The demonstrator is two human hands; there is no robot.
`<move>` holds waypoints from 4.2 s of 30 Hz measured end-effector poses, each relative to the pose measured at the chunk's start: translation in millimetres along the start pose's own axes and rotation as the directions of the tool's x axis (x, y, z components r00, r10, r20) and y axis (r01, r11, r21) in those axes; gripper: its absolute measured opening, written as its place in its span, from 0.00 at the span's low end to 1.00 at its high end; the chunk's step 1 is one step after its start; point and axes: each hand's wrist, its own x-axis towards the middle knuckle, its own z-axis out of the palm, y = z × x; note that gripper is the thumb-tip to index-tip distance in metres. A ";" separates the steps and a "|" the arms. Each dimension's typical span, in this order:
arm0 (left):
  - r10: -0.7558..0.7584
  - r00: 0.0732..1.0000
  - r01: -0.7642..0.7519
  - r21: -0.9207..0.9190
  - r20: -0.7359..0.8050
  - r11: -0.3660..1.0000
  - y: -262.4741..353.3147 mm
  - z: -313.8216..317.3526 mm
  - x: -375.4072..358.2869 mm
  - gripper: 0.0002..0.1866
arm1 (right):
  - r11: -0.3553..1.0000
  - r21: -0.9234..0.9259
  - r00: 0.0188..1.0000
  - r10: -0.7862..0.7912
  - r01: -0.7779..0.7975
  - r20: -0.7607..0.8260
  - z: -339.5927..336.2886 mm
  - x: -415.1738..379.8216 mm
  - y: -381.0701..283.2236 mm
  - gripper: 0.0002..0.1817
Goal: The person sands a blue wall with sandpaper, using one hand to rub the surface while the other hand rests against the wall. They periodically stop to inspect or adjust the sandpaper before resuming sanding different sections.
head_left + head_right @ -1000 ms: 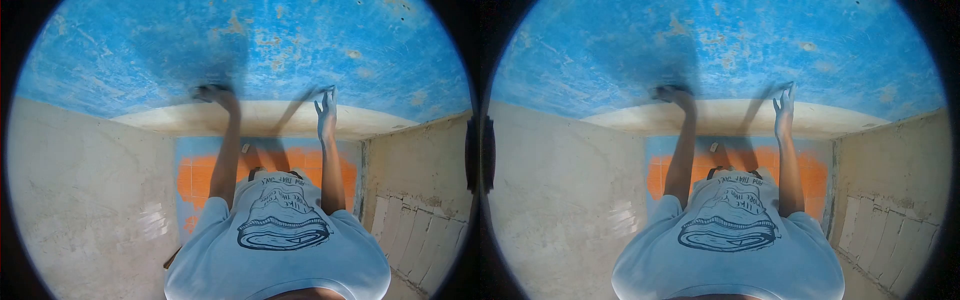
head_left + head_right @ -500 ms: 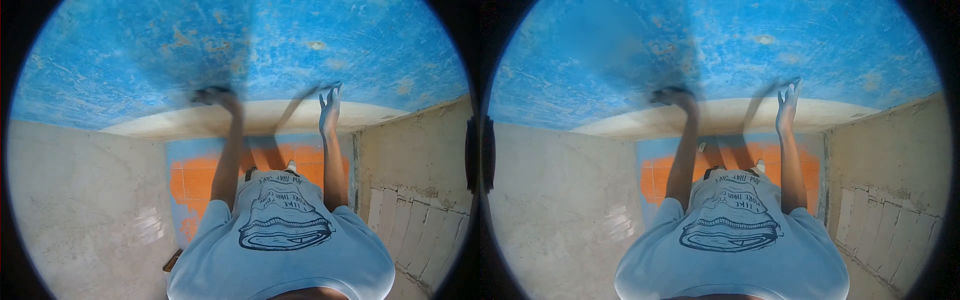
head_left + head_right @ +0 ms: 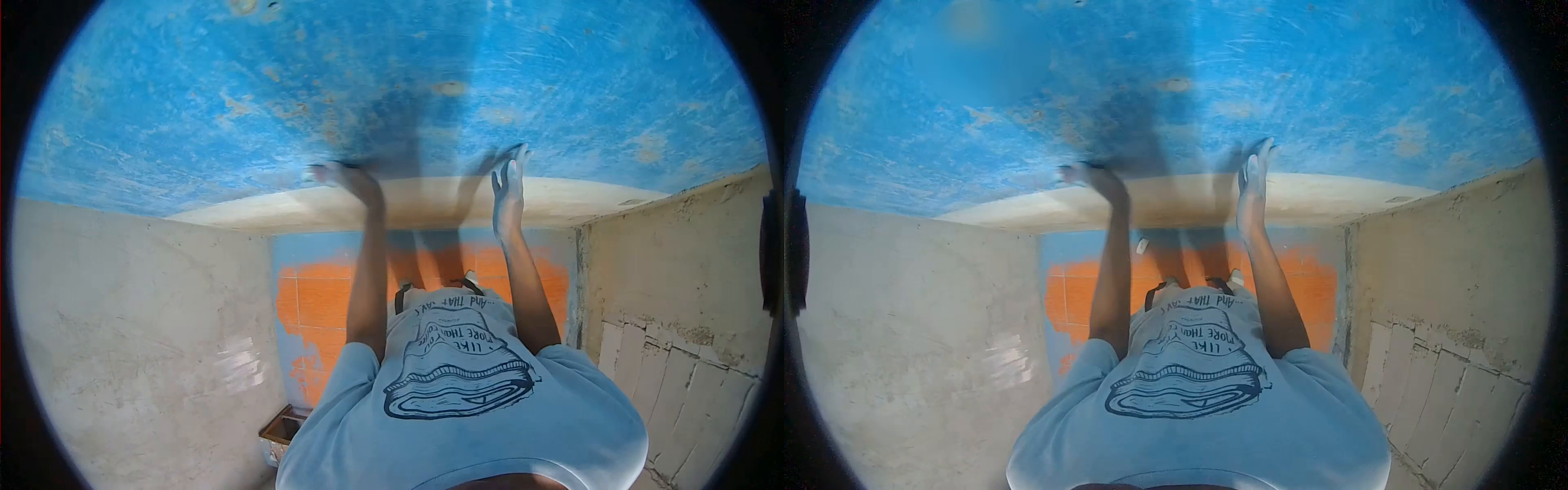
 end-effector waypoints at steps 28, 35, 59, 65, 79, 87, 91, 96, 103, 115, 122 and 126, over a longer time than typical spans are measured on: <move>-0.616 0.270 0.700 0.289 0.740 0.653 108.4 29.4 -249.2 0.18 | 0.848 -0.112 0.854 0.519 -0.517 -0.014 -172.8 -56.2 85.7 0.29; -0.502 0.535 0.271 0.424 0.680 0.864 107.5 -79.8 -225.2 0.21 | 0.834 -0.034 0.784 0.531 -0.550 0.321 -78.6 -135.3 46.4 0.22; -0.282 0.901 0.078 0.516 0.330 0.853 123.8 -459.6 -77.2 0.14 | 0.826 -0.148 0.605 0.509 -0.545 0.612 278.2 -314.3 165.3 0.18; -0.094 0.873 -0.209 0.540 0.479 0.815 95.7 -481.6 -9.0 0.13 | 0.657 0.126 0.602 0.575 -0.743 0.554 320.4 -299.9 196.6 0.20; -0.395 0.867 0.252 0.416 0.305 0.874 86.2 -534.9 176.3 0.17 | 0.957 -0.021 0.944 0.282 -0.290 -0.173 455.9 -158.2 252.9 0.19; -0.282 0.838 0.140 0.317 0.467 0.938 49.9 -476.4 264.3 0.27 | 0.961 -0.223 0.829 0.009 -0.160 -0.558 502.4 -106.3 245.0 0.17; -0.155 0.852 0.010 0.282 0.499 0.959 73.3 -445.7 319.6 0.39 | 0.876 -0.481 0.840 -0.240 -0.028 -0.487 594.4 -110.4 257.6 0.27; -0.228 0.853 0.109 0.267 0.469 0.957 114.6 -420.1 349.9 0.45 | 0.834 -0.549 0.864 -0.234 -0.058 -0.446 620.2 -108.0 227.1 0.27; -0.201 0.830 0.041 0.303 0.520 0.952 99.5 -423.8 351.8 0.46 | 0.662 -0.745 0.867 -0.320 -0.084 -0.382 593.5 -94.2 254.4 0.30; -0.201 0.855 0.041 0.324 0.478 0.945 100.0 -407.5 346.0 0.50 | 0.827 -0.506 0.933 0.062 -0.247 -0.353 566.9 -95.4 217.5 0.40; -0.157 0.899 0.025 0.309 0.408 0.951 110.8 -393.4 337.1 0.53 | 0.767 -0.633 0.930 -0.151 -0.103 -0.334 558.9 -95.4 237.9 0.37; -0.139 0.923 0.004 0.353 0.358 0.936 100.4 -382.4 338.4 0.55 | 0.716 -0.698 0.871 -0.354 0.017 -0.341 563.7 -90.9 257.6 0.39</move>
